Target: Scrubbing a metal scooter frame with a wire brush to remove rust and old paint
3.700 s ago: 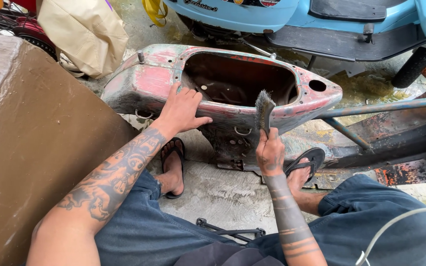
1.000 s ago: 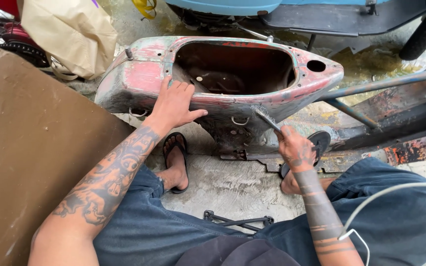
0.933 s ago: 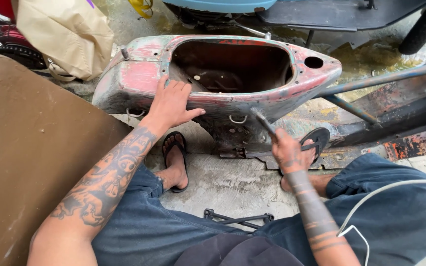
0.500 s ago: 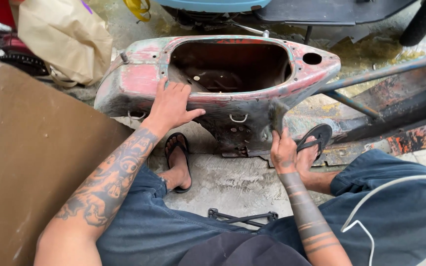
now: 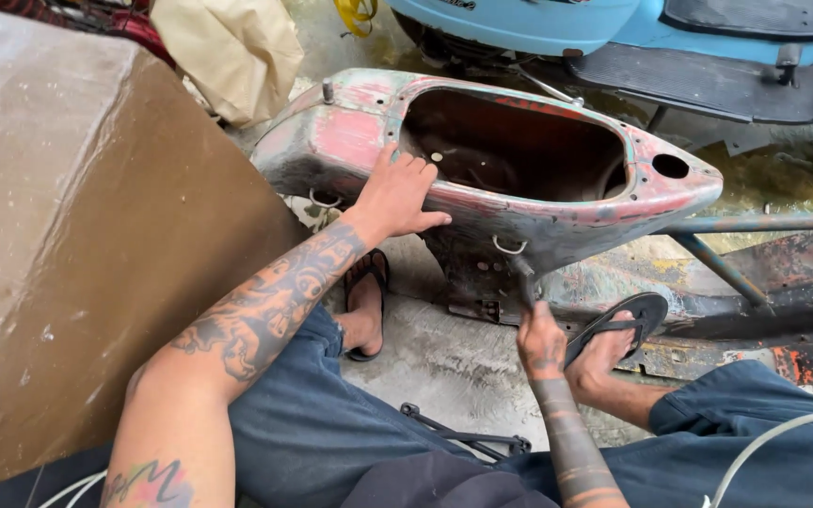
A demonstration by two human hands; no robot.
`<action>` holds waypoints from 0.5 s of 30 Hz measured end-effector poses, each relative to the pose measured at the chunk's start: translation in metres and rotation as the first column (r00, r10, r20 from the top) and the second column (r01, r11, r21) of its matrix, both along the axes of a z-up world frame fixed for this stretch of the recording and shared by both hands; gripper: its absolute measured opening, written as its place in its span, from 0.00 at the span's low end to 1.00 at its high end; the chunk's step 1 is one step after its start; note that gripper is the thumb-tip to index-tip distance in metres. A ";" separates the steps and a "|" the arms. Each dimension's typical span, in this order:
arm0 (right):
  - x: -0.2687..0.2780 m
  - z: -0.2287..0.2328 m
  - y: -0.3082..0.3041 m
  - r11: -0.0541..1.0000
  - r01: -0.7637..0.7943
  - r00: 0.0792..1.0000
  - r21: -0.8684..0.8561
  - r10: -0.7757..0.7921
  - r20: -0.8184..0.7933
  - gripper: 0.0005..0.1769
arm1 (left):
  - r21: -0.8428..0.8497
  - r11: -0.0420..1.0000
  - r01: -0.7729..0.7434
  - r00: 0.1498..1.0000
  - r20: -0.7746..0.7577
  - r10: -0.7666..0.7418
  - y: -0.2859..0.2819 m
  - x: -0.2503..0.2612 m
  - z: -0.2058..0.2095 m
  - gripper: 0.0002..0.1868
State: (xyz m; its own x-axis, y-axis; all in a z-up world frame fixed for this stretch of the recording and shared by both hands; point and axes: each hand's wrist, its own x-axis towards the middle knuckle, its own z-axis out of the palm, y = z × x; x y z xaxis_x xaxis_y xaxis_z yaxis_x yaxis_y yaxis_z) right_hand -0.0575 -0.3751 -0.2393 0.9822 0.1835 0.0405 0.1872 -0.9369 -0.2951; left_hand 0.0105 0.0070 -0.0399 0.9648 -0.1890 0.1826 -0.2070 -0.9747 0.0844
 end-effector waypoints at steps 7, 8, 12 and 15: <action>-0.039 -0.042 -0.033 0.976 0.063 0.853 -0.210 -0.162 -0.497 0.22 | -0.010 1.000 0.002 1.000 -0.007 -0.002 -0.001 -0.002 0.005 0.37; -0.041 -0.017 -0.015 0.981 0.043 0.848 -0.189 -0.136 -0.512 0.22 | -0.013 1.000 -0.002 1.000 -0.019 0.001 -0.002 -0.001 0.005 0.37; -0.038 0.020 0.026 0.992 -0.122 0.938 -0.029 0.106 -0.329 0.21 | -0.002 1.000 -0.001 0.999 -0.042 0.001 -0.001 0.001 0.010 0.37; -0.019 0.020 0.033 1.000 -0.009 0.972 0.016 0.013 -0.237 0.19 | -0.004 1.000 0.030 0.999 0.041 -0.030 0.001 -0.001 0.000 0.38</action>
